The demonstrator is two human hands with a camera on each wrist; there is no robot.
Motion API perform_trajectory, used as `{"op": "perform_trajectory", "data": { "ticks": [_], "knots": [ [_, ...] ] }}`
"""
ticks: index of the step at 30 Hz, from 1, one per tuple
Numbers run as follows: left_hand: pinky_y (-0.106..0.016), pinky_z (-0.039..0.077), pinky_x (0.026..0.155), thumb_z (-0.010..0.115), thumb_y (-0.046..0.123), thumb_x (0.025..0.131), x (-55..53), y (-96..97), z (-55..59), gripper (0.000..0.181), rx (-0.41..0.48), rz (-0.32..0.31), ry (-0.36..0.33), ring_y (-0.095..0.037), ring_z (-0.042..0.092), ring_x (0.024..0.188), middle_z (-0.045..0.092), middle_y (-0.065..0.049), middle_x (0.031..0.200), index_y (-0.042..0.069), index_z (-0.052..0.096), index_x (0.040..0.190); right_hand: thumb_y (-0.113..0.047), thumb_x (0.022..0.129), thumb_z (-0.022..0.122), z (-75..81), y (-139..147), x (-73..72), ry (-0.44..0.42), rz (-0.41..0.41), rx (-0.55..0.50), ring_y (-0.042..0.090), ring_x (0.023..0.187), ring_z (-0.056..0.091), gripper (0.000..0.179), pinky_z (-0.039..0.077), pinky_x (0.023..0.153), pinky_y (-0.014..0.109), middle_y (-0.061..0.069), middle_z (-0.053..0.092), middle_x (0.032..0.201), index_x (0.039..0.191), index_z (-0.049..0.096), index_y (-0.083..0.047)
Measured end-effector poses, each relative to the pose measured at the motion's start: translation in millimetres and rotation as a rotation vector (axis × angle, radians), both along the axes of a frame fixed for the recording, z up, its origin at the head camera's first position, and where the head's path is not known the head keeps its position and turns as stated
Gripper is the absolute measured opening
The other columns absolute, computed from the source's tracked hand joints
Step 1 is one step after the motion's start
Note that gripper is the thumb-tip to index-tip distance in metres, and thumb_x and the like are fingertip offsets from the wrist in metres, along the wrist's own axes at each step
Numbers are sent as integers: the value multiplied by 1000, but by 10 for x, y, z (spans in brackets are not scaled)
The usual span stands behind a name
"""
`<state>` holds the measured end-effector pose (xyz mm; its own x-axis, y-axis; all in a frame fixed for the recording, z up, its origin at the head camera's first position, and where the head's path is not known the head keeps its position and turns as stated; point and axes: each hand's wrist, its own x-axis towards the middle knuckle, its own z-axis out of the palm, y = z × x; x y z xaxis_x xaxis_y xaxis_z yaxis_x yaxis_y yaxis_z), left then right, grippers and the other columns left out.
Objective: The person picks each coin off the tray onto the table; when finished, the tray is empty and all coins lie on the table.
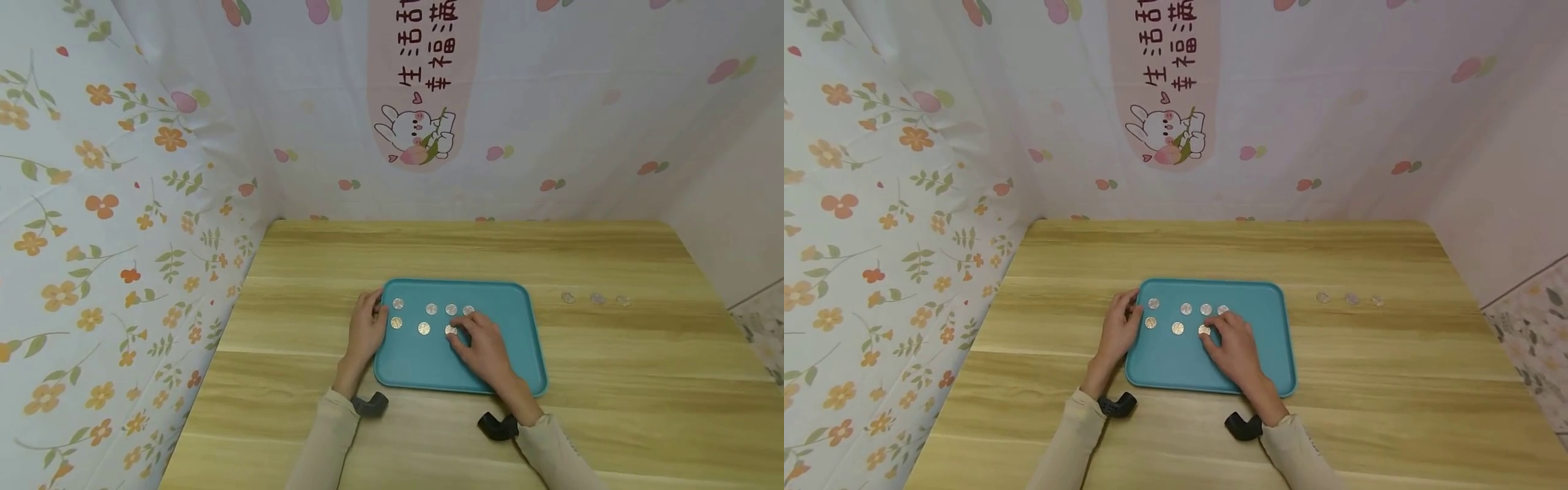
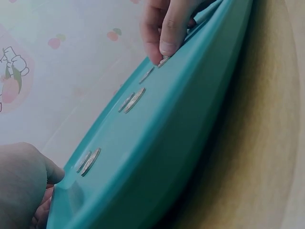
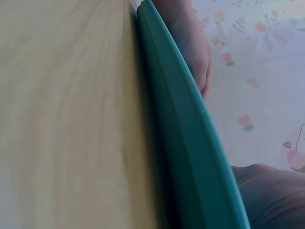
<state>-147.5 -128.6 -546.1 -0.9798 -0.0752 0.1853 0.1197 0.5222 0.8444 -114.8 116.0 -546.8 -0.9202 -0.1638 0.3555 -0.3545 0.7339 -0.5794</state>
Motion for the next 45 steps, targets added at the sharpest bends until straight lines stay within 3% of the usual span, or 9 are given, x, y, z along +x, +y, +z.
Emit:
{"op": "perform_trajectory", "data": {
  "ticks": [6,17,32,41,45],
  "knots": [
    [-33,46,79,59,8,97,9,-6,-8,41,0,3,-6,-22,55,94,60,-16,115,-1,57,137,-14,80,78,18,-28,-23,-66,-15,8,17,76,46,15,30,72,34,0,52,77,92,71,-8],
    [-31,44,78,60,7,96,24,-18,-18,42,-8,2,-4,-22,54,93,60,-16,113,-2,56,137,-14,80,74,7,-33,4,-110,-14,-5,19,82,49,17,29,75,34,-1,54,81,97,71,-10],
    [-29,44,76,60,7,96,21,-6,-16,40,-17,2,20,-20,54,91,60,-15,110,-3,57,135,-17,87,75,162,92,-2,-284,94,53,15,78,43,16,28,74,34,-1,49,81,94,62,-10],
    [-30,45,76,61,6,95,17,-5,-13,40,-22,3,41,-21,56,91,61,-16,111,-4,58,134,-11,89,74,63,183,-22,-209,144,-104,5,64,43,14,36,67,27,-6,58,79,94,61,-13],
    [-32,45,76,60,7,95,15,3,-23,40,-18,7,56,-22,55,91,61,-17,111,-4,58,134,-13,88,75,48,186,-29,-173,149,-104,4,67,44,13,34,75,32,-8,56,78,99,68,-13]
  ]
}}
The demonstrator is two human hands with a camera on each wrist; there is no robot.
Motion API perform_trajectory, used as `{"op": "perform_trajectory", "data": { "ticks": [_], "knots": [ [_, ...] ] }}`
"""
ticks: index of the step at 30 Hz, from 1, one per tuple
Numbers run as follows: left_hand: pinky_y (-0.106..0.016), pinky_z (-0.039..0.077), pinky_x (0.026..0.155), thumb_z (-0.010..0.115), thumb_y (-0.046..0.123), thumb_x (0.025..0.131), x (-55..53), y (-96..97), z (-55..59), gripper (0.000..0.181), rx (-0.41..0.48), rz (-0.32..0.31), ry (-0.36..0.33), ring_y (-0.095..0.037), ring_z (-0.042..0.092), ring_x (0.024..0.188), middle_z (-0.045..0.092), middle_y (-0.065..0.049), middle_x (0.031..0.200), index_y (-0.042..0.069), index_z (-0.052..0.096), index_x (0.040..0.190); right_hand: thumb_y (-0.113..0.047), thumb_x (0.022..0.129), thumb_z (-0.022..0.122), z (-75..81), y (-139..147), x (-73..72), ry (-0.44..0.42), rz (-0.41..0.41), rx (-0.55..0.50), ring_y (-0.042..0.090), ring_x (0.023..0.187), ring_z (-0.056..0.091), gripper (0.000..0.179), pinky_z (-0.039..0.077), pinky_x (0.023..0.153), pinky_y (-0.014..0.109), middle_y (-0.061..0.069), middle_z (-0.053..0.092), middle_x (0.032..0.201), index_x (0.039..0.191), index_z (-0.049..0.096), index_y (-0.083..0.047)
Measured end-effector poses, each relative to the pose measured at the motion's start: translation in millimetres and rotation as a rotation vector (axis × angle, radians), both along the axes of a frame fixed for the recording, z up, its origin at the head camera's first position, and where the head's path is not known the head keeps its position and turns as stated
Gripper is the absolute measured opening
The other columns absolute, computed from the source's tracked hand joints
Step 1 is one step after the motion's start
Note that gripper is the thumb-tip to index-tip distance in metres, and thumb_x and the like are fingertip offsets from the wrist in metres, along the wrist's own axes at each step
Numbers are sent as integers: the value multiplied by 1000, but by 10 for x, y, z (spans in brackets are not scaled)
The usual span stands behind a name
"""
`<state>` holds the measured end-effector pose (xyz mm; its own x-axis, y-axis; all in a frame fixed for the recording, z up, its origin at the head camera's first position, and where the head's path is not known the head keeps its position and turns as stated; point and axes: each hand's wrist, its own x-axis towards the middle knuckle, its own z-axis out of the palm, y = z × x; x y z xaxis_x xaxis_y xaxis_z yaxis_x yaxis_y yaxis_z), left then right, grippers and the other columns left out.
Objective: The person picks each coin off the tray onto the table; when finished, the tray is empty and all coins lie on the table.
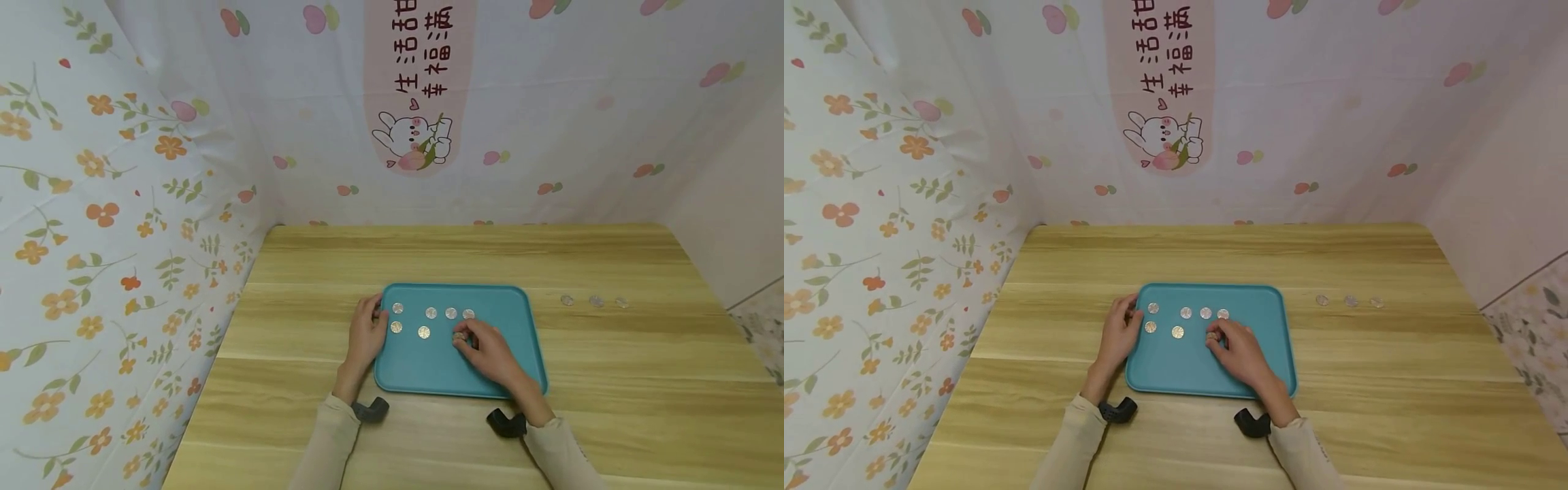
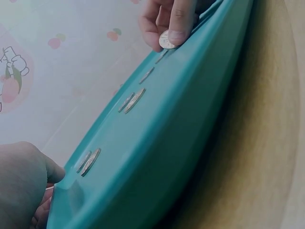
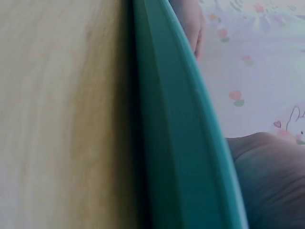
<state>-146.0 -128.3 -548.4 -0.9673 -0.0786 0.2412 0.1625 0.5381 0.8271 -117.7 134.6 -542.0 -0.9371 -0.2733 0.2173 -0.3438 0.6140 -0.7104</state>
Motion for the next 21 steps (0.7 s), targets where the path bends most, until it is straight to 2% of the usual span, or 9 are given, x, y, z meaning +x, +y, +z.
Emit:
{"op": "perform_trajectory", "data": {
  "ticks": [6,13,17,19,21],
  "knots": [
    [-29,44,71,60,3,92,-2,10,-25,39,-11,3,75,-21,54,86,60,-18,106,-9,59,129,-13,85,78,16,24,18,-2,23,34,6,73,45,23,33,77,34,-7,54,80,107,72,-12],
    [-30,45,76,60,7,96,7,-6,33,40,6,-4,-21,-22,56,91,61,-17,112,-4,57,134,-16,83,80,23,47,13,-1,59,31,5,74,44,24,34,75,32,-9,56,82,107,74,-12],
    [-29,45,77,60,7,96,-2,-9,27,40,6,-1,-31,-20,55,91,61,-16,112,-3,57,135,-16,84,80,15,51,2,0,68,32,6,74,45,22,36,75,31,-9,57,84,104,74,-11],
    [-29,45,77,60,7,96,-2,1,18,40,8,0,-27,-20,55,91,61,-16,111,-3,58,134,-16,84,79,37,59,2,-4,74,64,7,75,46,19,39,74,30,-6,58,85,102,73,-11],
    [-29,45,77,61,7,95,-4,15,2,40,8,-9,-25,-20,55,91,61,-16,111,-3,58,134,-16,84,79,100,68,10,1,81,151,8,77,47,16,43,74,31,-4,58,87,97,72,-10]
  ]
}}
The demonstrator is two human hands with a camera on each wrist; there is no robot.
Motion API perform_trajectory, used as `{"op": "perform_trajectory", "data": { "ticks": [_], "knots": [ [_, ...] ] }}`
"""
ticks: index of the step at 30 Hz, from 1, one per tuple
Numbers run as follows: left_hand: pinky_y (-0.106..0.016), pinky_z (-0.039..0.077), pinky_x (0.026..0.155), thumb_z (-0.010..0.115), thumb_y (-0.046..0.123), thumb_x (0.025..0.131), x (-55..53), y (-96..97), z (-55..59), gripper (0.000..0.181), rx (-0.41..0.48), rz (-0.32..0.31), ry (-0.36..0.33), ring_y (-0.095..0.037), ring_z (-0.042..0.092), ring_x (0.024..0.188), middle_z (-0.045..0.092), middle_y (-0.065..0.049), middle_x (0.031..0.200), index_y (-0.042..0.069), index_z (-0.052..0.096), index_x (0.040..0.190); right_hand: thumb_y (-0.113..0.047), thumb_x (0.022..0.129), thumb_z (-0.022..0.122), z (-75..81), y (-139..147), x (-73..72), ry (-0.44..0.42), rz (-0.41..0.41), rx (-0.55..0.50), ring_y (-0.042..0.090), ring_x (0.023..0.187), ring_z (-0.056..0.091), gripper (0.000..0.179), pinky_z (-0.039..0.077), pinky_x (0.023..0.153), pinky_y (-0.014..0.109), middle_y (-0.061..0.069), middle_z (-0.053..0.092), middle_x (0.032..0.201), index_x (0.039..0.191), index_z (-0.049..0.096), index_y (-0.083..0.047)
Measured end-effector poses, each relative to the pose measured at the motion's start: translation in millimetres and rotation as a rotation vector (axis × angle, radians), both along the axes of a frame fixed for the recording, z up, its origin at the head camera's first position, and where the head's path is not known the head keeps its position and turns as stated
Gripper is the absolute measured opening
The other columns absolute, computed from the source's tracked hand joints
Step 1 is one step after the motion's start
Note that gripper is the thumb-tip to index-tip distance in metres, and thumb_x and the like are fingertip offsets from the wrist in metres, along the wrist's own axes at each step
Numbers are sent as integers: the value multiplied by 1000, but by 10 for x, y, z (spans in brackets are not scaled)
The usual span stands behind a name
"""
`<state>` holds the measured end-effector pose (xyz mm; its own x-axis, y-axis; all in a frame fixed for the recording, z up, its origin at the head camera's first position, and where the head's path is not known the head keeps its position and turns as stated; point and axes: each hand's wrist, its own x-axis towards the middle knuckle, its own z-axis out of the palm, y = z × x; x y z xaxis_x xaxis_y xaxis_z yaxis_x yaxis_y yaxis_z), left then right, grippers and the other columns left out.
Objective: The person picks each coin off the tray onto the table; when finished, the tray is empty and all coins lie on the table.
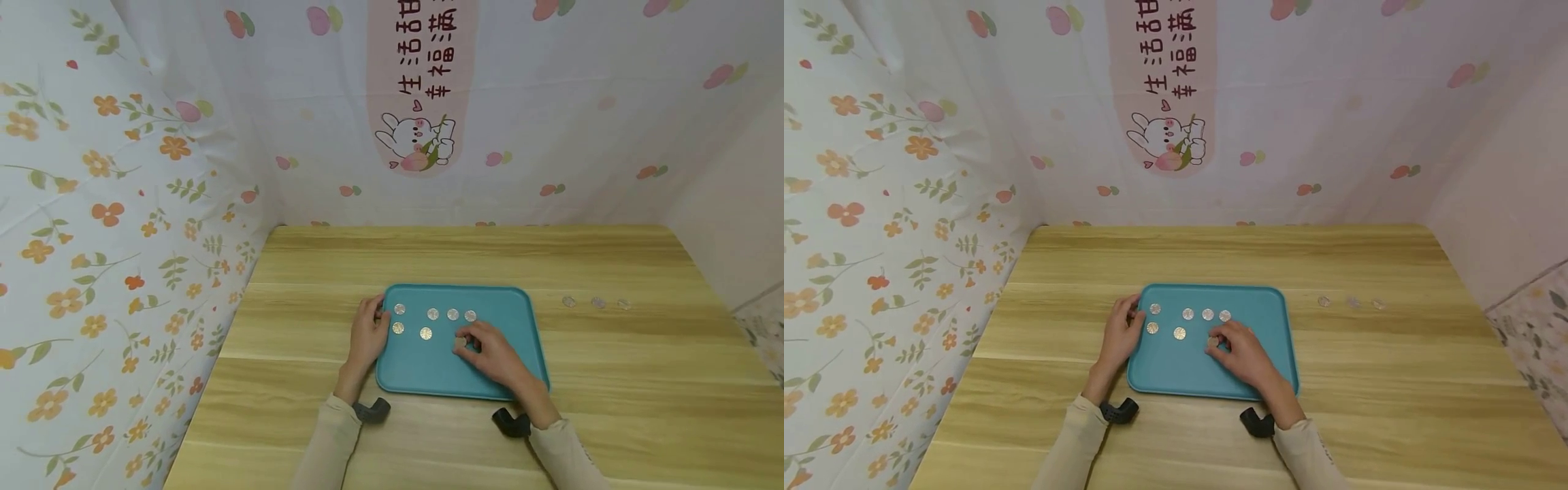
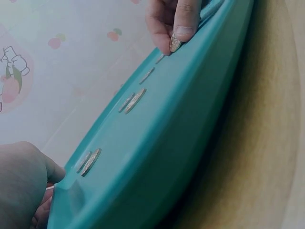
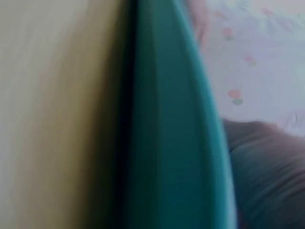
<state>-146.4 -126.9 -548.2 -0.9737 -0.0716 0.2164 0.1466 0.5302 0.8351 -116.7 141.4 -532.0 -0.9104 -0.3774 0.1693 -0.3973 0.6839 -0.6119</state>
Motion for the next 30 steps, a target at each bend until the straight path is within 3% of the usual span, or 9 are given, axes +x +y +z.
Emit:
{"op": "perform_trajectory", "data": {
  "ticks": [6,11,17,24,30],
  "knots": [
    [-29,44,76,60,7,96,6,2,-17,39,3,6,0,-20,54,91,60,-16,110,-2,58,134,-10,83,78,314,-26,-1,79,94,285,13,75,44,7,42,69,32,-2,54,80,82,71,-9],
    [-29,44,76,61,7,95,14,-17,-15,37,8,7,0,-20,54,91,60,-15,110,-1,61,131,-10,83,77,382,-29,-10,110,120,362,15,77,49,3,42,70,35,-3,58,80,83,74,-10],
    [-30,45,77,62,7,95,12,-22,-31,35,-4,-2,5,-20,55,91,60,-15,112,0,62,129,-14,84,78,330,192,-35,109,74,217,14,81,58,11,50,74,37,-2,67,89,94,76,-10],
    [-30,44,78,61,9,95,11,-45,-22,35,-10,15,-14,-20,55,93,60,-14,113,2,62,130,-17,92,72,477,754,-105,83,-105,38,20,88,56,21,47,68,31,9,68,106,109,73,-4],
    [-32,45,78,61,10,96,-12,-43,-15,35,-25,9,-4,-20,55,92,60,-14,114,1,63,129,-14,95,68,451,1322,-161,102,-200,-5,-2,88,47,26,42,69,20,17,66,106,114,71,3]
  ]
}}
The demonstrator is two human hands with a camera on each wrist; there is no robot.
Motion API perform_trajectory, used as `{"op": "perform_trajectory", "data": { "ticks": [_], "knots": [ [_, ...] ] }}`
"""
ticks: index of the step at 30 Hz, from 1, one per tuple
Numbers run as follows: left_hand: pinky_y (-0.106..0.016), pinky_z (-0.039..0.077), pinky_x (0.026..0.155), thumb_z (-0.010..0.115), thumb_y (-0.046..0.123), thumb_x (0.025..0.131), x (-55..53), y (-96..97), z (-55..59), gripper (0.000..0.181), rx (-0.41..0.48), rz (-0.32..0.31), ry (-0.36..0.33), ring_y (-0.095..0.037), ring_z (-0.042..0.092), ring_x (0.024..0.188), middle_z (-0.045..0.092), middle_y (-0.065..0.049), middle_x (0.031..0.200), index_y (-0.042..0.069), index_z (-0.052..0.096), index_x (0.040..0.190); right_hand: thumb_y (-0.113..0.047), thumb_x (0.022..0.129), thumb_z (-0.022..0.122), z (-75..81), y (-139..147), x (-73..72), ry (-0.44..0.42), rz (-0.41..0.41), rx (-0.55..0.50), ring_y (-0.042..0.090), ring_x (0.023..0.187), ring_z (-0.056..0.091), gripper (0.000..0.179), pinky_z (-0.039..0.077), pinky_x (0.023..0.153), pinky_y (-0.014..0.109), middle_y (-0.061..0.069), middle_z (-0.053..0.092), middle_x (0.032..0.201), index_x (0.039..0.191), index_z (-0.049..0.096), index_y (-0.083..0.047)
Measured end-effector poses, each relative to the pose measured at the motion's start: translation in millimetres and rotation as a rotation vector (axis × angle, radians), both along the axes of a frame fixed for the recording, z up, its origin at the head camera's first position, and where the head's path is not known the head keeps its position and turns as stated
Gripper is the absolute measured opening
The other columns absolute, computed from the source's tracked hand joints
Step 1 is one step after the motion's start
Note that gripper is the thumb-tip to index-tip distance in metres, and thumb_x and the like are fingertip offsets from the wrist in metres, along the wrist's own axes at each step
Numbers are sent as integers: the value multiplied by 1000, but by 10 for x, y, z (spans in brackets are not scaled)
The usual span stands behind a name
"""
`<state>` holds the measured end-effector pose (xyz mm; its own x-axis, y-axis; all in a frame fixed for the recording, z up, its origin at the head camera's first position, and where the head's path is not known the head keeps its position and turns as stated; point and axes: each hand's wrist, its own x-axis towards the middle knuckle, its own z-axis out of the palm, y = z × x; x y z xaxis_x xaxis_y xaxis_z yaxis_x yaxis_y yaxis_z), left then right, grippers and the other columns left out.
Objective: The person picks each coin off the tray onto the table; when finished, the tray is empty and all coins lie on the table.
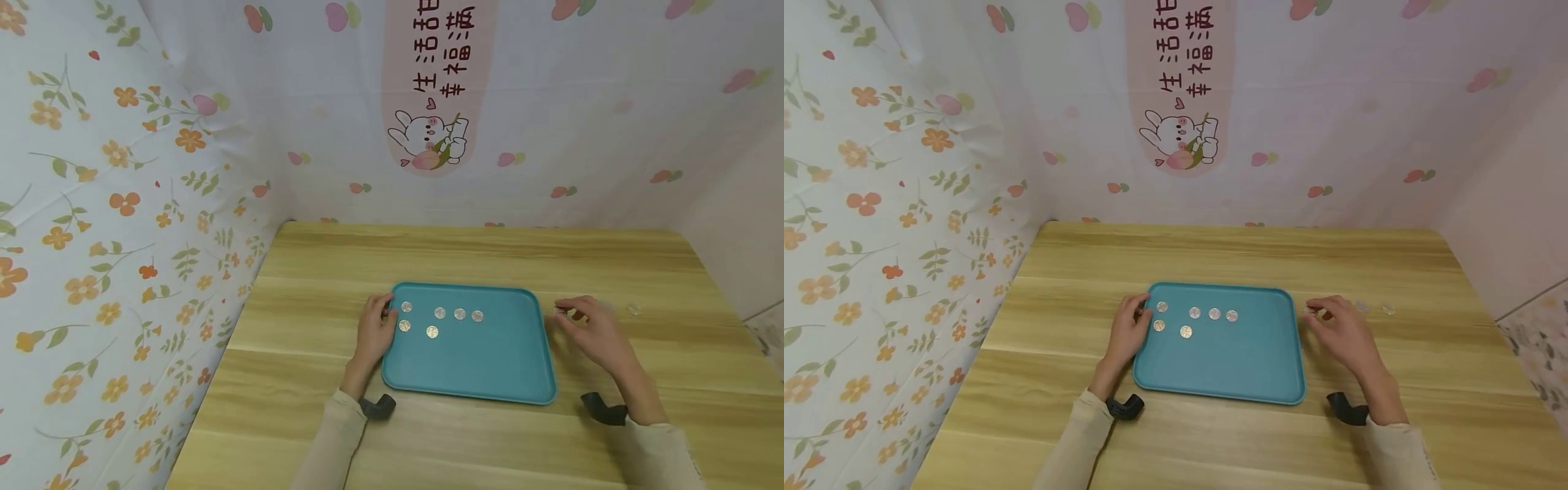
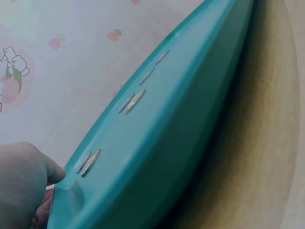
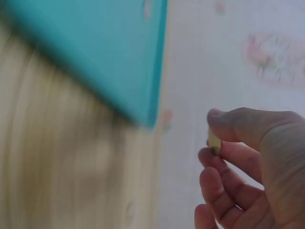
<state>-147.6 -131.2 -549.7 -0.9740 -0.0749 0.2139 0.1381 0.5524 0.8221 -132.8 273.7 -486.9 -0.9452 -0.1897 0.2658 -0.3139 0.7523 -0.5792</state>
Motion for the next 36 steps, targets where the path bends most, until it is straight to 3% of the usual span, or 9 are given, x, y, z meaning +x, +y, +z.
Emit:
{"op": "perform_trajectory", "data": {
  "ticks": [4,8,15,20,25,27,30,32,36],
  "knots": [
    [-32,44,78,61,9,96,5,9,9,35,-1,4,-8,-20,55,92,60,-14,114,1,63,129,-10,94,66,-48,337,-18,-10,-48,-41,-15,87,42,27,39,70,12,23,65,104,115,68,7],
    [-32,43,79,61,10,96,17,20,-1,35,1,0,-20,-20,54,93,59,-13,114,2,62,130,-19,98,64,-99,680,-22,-83,-135,-26,-22,85,38,34,38,66,10,23,61,111,120,66,6],
    [-32,43,79,60,10,97,26,27,-16,35,5,-3,-30,-20,53,92,59,-14,115,1,62,131,-32,98,62,-209,1216,-9,-170,-289,-30,-22,80,38,46,40,59,13,-5,56,106,125,63,5],
    [-31,42,78,60,11,97,8,13,-8,35,-4,3,-34,-19,53,92,59,-13,115,2,62,131,-30,99,58,-339,1516,-57,-165,-355,25,-27,75,33,47,37,60,17,9,62,103,124,61,10],
    [-32,43,78,60,10,97,4,2,13,34,-8,4,-21,-20,53,92,59,-13,115,3,63,130,-28,99,59,-417,1702,-104,-169,-433,29,-24,68,33,46,36,59,20,-8,62,85,121,62,12],
    [-32,43,78,60,10,97,9,2,20,34,-5,6,-22,-20,53,92,59,-13,115,3,63,130,-29,99,59,-422,1729,-127,-163,-435,45,-24,67,32,46,35,60,21,4,67,86,120,62,12],
    [-31,43,78,60,10,97,15,7,23,35,1,10,-25,-19,53,93,59,-13,114,3,63,130,-27,98,60,-424,1748,-167,-136,-412,84,-27,68,28,45,34,61,22,30,65,101,118,62,14],
    [-31,43,78,60,10,96,13,9,18,34,0,8,-18,-19,53,92,59,-13,114,2,63,130,-25,97,61,-425,1759,-187,-128,-413,90,-28,68,28,43,34,60,22,23,68,94,116,62,14],
    [-31,43,78,60,10,97,7,11,7,35,3,1,-15,-19,53,92,59,-14,115,2,63,130,-24,96,62,-431,1778,-204,-141,-441,89,-27,66,29,42,35,60,22,-5,63,82,114,63,13]
  ]
}}
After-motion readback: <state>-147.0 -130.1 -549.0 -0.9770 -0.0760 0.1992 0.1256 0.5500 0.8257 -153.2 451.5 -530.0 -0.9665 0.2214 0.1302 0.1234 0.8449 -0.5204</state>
